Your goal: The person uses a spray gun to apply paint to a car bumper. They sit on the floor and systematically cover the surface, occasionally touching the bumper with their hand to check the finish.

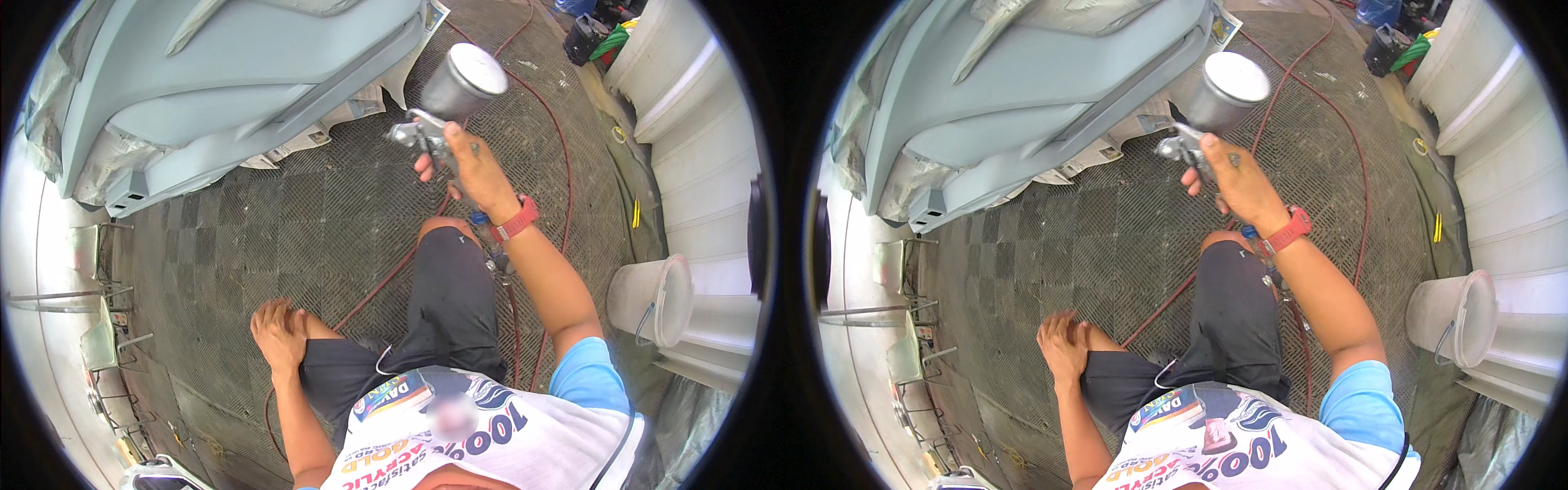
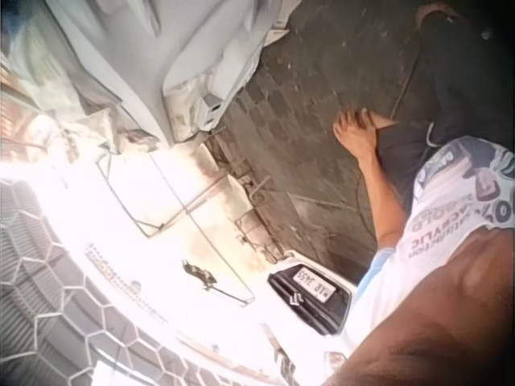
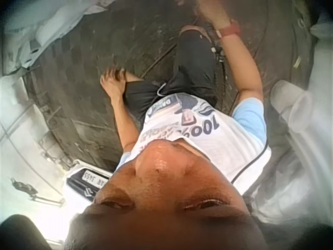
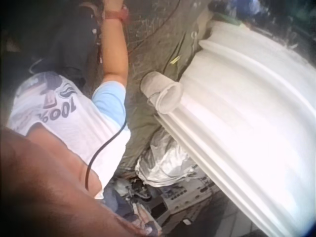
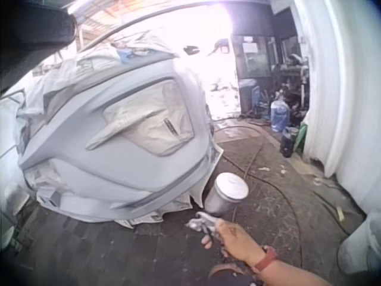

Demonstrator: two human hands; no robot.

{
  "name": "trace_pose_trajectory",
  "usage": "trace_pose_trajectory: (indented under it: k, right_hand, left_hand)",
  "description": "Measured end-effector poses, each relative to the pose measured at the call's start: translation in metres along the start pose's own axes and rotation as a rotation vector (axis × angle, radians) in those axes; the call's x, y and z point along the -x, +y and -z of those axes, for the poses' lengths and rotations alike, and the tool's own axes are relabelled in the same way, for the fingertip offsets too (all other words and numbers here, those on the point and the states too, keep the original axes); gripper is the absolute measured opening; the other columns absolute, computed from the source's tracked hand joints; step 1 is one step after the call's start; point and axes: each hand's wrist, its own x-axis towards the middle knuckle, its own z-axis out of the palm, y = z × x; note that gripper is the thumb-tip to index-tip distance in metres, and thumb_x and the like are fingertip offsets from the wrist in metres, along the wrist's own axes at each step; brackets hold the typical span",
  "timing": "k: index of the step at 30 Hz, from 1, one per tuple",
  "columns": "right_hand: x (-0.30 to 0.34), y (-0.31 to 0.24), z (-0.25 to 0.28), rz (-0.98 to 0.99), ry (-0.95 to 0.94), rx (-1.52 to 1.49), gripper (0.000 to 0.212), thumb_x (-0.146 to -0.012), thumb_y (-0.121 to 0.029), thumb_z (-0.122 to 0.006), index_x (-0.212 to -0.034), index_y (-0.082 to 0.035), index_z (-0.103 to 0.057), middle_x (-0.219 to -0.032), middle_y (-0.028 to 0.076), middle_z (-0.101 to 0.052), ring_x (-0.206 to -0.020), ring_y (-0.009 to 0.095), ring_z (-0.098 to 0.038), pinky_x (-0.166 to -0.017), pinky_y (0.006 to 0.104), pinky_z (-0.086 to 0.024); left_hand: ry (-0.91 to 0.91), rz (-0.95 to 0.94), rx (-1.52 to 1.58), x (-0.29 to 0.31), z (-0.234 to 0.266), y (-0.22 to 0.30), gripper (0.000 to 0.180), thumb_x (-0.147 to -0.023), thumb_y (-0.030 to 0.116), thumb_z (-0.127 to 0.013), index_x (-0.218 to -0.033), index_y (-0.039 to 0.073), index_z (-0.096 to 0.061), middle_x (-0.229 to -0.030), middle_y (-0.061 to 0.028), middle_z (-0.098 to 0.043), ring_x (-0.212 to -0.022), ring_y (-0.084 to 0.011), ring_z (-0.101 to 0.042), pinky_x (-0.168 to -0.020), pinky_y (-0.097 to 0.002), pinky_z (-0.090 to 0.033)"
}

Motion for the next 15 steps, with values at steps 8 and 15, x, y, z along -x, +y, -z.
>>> trace_pose_trajectory:
  k: [8,15]
  right_hand:
    - [-0.031,-0.003,0.019,0.018,0.072,0.103,0.082,-0.113,-0.073,-0.039,-0.141,-0.001,-0.067,-0.093,0.007,-0.078,-0.079,0.011,-0.073,-0.047,0.0262,-0.046]
    - [-0.067,-0.013,0.063,0.091,0.355,0.171,0.081,-0.112,-0.072,-0.041,-0.124,0.001,-0.074,-0.086,0.009,-0.078,-0.07,0.015,-0.074,-0.046,0.0294,-0.049]
  left_hand:
    - [0.025,0.013,-0.037,0.012,-0.002,-0.004,0.039,-0.094,0.031,-0.08,-0.124,0.004,-0.082,-0.134,-0.0129,-0.078,-0.14,-0.0375,-0.062,-0.124,-0.0552,-0.039]
    - [0.026,0.047,-0.043,0.022,0.005,-0.003,0.035,-0.095,0.027,-0.08,-0.123,0.005,-0.082,-0.133,-0.0117,-0.078,-0.14,-0.0371,-0.061,-0.123,-0.0541,-0.039]
